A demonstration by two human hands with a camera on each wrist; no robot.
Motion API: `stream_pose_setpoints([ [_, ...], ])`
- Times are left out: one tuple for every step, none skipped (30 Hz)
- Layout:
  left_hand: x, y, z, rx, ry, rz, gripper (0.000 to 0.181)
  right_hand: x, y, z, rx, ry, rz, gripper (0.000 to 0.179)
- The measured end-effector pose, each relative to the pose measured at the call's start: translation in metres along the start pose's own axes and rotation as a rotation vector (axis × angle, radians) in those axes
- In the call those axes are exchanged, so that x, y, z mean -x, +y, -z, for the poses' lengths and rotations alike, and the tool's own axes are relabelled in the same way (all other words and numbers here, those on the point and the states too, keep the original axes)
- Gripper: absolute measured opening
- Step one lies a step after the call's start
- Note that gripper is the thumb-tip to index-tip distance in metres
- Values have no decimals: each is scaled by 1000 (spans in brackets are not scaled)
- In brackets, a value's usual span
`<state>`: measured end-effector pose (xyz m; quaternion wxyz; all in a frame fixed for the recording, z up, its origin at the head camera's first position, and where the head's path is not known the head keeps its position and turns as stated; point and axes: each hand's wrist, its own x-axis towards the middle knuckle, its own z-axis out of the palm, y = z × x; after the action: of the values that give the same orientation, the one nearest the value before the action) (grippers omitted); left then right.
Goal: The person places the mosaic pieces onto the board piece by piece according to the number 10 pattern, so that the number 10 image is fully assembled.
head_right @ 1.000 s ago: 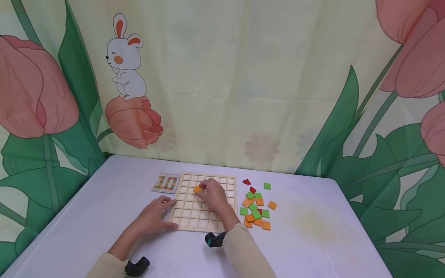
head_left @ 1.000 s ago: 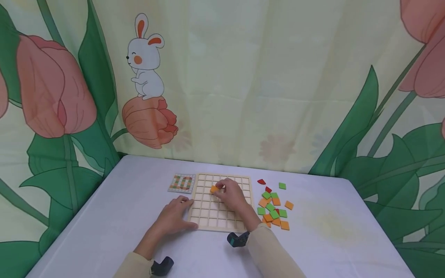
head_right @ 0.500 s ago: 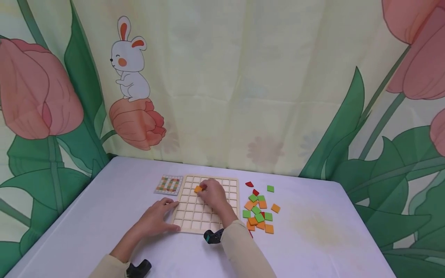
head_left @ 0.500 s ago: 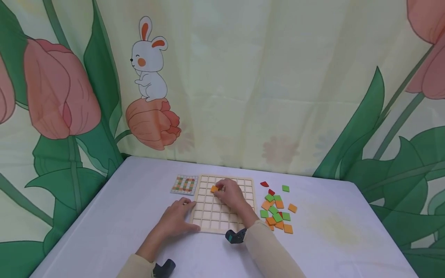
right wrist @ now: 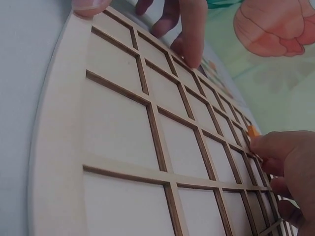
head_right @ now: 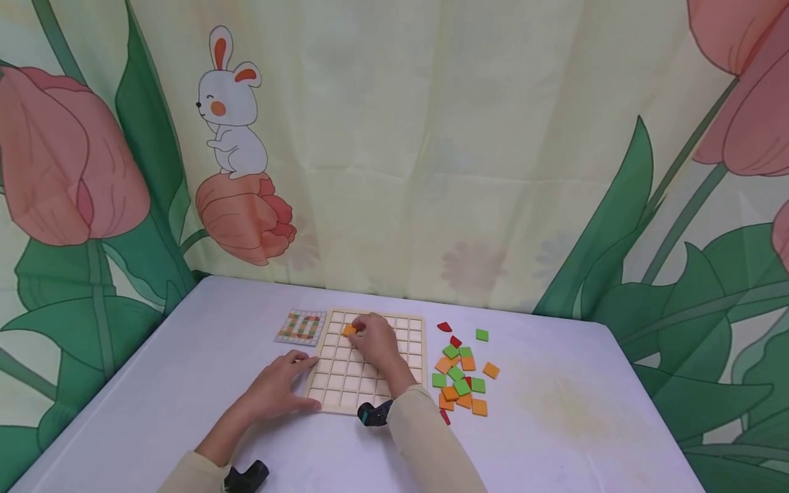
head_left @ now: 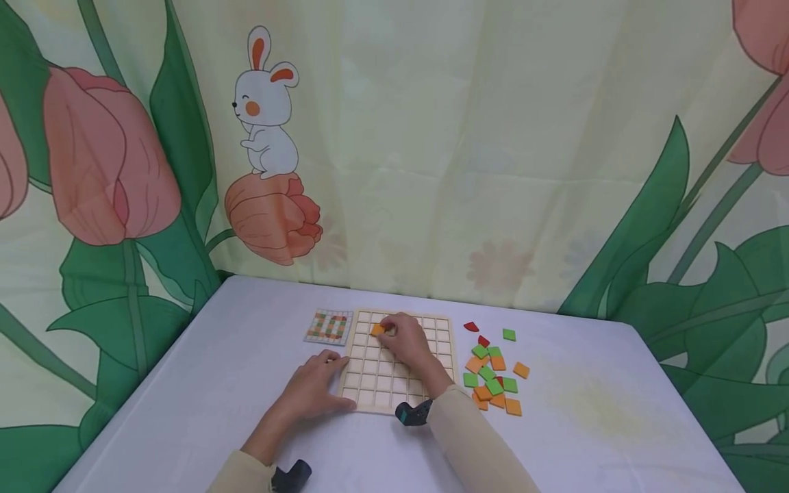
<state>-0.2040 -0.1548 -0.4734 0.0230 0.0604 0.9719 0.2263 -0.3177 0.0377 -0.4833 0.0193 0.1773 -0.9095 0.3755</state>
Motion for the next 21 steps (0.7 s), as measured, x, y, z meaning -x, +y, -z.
stream_pose_setpoints([
  [0,0,0,1,0,0,83,-1,0,0,0,3,9,23],
  [0,0,1,3,-1,2,84,-2,0,-1,4,7,16,23],
  [0,0,1,8,-2,3,84,-2,0,-1,9,12,22,24],
  [0,0,1,11,-3,4,84,-3,0,-2,9,16,24,24],
  [0,0,1,15,-4,5,84,-3,0,-2,9,23,23,24],
  [1,0,1,17,-4,1,84,-4,0,-3,9,29,23,23],
  [0,0,1,20,-4,1,85,-4,0,-3,6,36,22,23],
  [0,-1,0,23,-5,0,85,-4,0,-4,4,40,20,23],
  [1,-1,0,25,-4,-1,85,-5,1,-5,4,42,21,22],
  [1,-1,0,23,-2,-2,85,-5,1,-5,-1,43,24,22],
  [0,-2,-1,23,-2,-1,85,-6,1,-6,1,40,28,22],
  [0,-2,-1,21,-1,-1,86,-6,1,-7,4,36,35,22],
  [1,-2,-1,20,-3,3,86,-6,1,-8,8,33,41,22],
  [1,-2,-1,19,-5,5,86,-6,1,-9,19,30,43,22],
  [1,-2,-2,18,-8,6,87,-6,1,-10,29,27,48,22],
  [1,-2,-2,16,-9,7,87,-7,1,-10,39,27,52,22],
  [1,-3,-2,14,-10,5,87,-7,0,-10,44,27,54,22],
  [1,-2,-2,14,-8,3,87,-7,0,-11,49,30,56,22],
  [1,-3,-2,10,-7,0,87,-8,-1,-11,56,35,62,22],
  [1,-2,-2,9,-5,-4,87,-8,-2,-12,59,39,66,21],
  [1,-2,-1,7,-3,-7,87,-9,-3,-12,55,43,70,20],
])
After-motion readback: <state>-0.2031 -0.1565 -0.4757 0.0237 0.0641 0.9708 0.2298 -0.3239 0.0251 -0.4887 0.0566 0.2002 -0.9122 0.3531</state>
